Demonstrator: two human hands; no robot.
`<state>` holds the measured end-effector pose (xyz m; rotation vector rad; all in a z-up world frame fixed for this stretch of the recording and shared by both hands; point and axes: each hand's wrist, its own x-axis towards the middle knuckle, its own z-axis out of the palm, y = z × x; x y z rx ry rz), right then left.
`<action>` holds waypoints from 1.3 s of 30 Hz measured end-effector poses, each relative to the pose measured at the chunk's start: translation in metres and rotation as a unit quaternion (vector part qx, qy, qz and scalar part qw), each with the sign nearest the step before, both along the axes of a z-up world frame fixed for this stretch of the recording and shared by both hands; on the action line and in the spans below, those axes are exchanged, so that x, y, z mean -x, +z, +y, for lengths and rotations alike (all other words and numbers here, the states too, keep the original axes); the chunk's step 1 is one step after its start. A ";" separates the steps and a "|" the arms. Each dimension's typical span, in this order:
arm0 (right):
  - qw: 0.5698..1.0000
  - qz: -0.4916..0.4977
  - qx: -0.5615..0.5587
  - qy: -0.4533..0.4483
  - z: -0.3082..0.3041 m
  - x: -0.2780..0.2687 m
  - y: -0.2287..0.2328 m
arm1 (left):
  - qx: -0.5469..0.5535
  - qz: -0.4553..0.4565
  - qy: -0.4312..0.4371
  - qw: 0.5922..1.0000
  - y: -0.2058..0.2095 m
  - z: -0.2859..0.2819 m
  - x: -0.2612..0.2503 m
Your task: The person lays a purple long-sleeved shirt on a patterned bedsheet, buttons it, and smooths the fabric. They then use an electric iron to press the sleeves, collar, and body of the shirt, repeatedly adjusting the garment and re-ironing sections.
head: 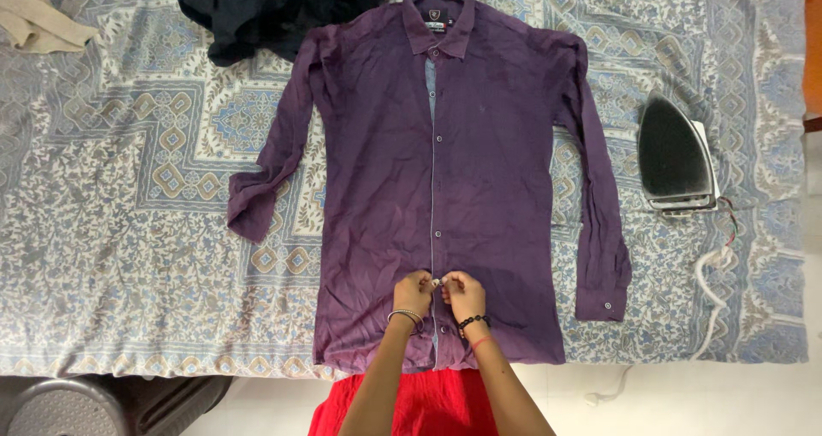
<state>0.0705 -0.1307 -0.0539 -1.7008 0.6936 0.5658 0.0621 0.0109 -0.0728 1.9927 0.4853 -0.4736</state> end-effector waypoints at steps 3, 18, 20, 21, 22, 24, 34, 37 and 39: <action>0.960 -0.128 0.216 0.126 0.006 -0.006 0.014 | 0.016 -0.007 0.014 1.000 0.015 0.000 -0.004; 0.886 -0.140 0.347 0.275 -0.020 -0.132 0.082 | -0.116 0.046 -0.213 0.969 0.100 0.026 -0.142; 0.883 -0.212 0.332 0.254 -0.015 -0.179 0.079 | -0.103 0.028 -0.116 0.987 0.092 0.028 -0.189; 0.880 -0.248 0.323 0.242 -0.011 -0.206 0.077 | -0.108 -0.015 -0.093 0.990 0.087 0.031 -0.216; 0.867 -0.272 0.337 0.245 -0.007 -0.232 0.076 | -0.112 -0.055 -0.071 0.990 0.082 0.033 -0.241; 0.854 -0.306 0.345 0.240 0.006 -0.281 0.071 | -0.055 -0.002 -0.014 0.998 0.068 0.035 -0.290; 0.912 -0.213 0.281 0.210 0.060 -0.403 0.020 | -0.064 -0.154 0.053 0.985 -0.006 0.030 -0.398; 0.889 -0.197 0.354 0.214 0.066 -0.411 0.008 | -0.073 -0.110 0.069 0.989 -0.001 0.028 -0.401; 0.868 -0.179 0.394 0.242 0.067 -0.414 0.003 | -0.087 -0.083 0.073 0.990 0.005 0.026 -0.404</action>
